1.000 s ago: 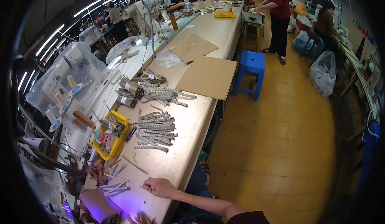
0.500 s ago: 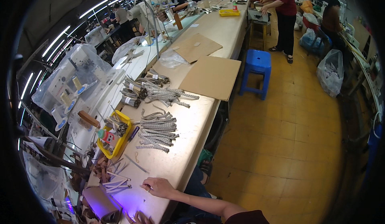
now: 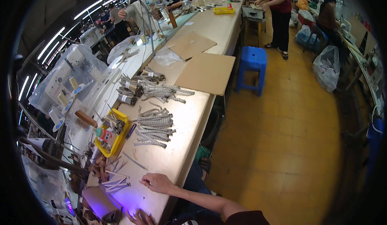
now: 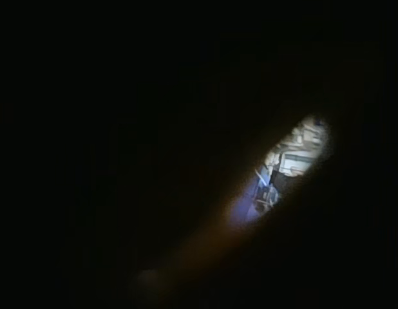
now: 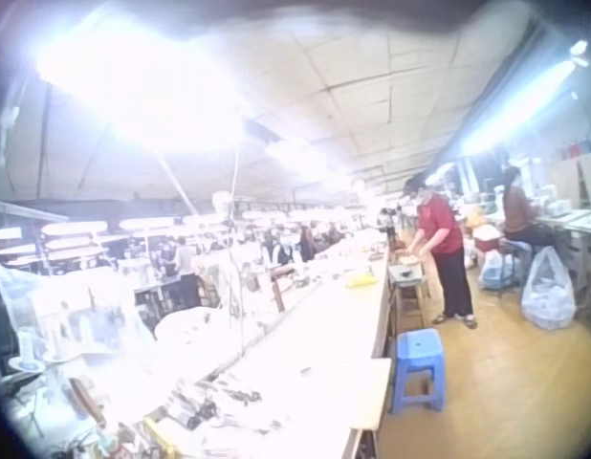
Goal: The person repeatedly picks up thin strips and rubber bands from a workbench, wraps the bands around the strips, and places the finished items on the table. The person also moves a bundle of finished cords into a yellow tray.
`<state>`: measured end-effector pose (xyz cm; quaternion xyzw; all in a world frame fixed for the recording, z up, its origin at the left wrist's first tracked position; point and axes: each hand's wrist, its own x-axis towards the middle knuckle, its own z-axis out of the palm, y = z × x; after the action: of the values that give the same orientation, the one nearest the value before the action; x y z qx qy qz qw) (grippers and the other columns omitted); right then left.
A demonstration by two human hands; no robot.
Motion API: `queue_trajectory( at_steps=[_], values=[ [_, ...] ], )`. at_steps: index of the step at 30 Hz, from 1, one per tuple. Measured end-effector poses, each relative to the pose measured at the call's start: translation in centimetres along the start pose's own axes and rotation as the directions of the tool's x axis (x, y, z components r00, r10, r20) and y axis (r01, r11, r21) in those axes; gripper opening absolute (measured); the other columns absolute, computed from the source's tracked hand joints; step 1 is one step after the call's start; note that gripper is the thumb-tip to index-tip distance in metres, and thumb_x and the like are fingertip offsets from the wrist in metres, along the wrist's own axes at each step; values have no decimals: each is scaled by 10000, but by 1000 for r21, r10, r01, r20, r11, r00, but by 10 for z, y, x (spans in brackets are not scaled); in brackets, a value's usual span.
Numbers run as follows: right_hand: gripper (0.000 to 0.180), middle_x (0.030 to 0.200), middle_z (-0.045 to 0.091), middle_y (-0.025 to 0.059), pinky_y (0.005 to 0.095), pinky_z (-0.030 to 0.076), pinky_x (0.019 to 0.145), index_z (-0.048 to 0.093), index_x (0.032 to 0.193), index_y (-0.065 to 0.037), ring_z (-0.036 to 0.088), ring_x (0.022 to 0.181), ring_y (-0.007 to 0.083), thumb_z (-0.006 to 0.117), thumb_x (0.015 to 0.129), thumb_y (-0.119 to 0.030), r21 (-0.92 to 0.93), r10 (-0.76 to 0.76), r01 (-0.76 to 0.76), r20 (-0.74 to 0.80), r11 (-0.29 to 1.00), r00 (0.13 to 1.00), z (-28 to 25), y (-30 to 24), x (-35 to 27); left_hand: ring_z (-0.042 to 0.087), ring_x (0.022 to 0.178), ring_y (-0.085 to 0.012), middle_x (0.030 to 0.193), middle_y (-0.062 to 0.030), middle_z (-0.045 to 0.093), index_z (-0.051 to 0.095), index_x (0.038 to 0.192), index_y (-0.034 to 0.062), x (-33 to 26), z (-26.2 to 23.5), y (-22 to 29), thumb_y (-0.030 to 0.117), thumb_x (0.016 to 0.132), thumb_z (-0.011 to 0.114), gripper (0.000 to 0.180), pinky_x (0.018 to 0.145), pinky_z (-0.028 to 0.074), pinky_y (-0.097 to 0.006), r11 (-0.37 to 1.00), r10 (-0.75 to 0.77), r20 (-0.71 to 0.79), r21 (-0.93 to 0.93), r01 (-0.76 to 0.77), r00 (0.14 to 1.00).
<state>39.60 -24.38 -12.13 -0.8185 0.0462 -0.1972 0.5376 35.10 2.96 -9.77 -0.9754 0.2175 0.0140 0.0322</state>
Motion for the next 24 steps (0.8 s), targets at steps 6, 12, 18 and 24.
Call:
queue_trajectory(
  at_steps=[6,12,18,24],
  values=[
    [251,824,671,95,382,513,627,682,900,-74,653,697,280,621,942,-314,3,39,-39,-35,999,999,0,0,0,353,1327,-488,1358,-330,462,529,1365,89,1,-18,10,381,934,552,521,1101,300,-566,982,-78,26,-173,81,997],
    [242,785,656,117,391,515,633,657,848,-62,650,699,300,631,928,-289,23,71,-70,-77,997,994,-2,-6,0,274,1359,-470,1457,-311,263,513,1314,22,7,-13,11,190,857,642,504,1107,263,-542,914,11,-192,-396,-88,981],
    [179,783,639,105,336,520,616,685,874,-55,637,615,237,690,897,-233,-51,83,-90,-124,995,989,-1,-12,-3,131,1426,-519,1534,-337,96,513,1304,67,7,21,-7,122,796,715,550,1164,177,-561,804,-47,-190,-590,-75,981],
    [160,861,631,80,358,512,677,687,924,-73,634,751,257,701,874,-225,-366,-17,-46,-167,930,986,-15,-38,19,185,1418,-504,1504,-329,224,563,1218,66,7,13,-9,147,780,749,483,1140,217,-571,795,-21,-262,-590,-143,965]
  ],
)
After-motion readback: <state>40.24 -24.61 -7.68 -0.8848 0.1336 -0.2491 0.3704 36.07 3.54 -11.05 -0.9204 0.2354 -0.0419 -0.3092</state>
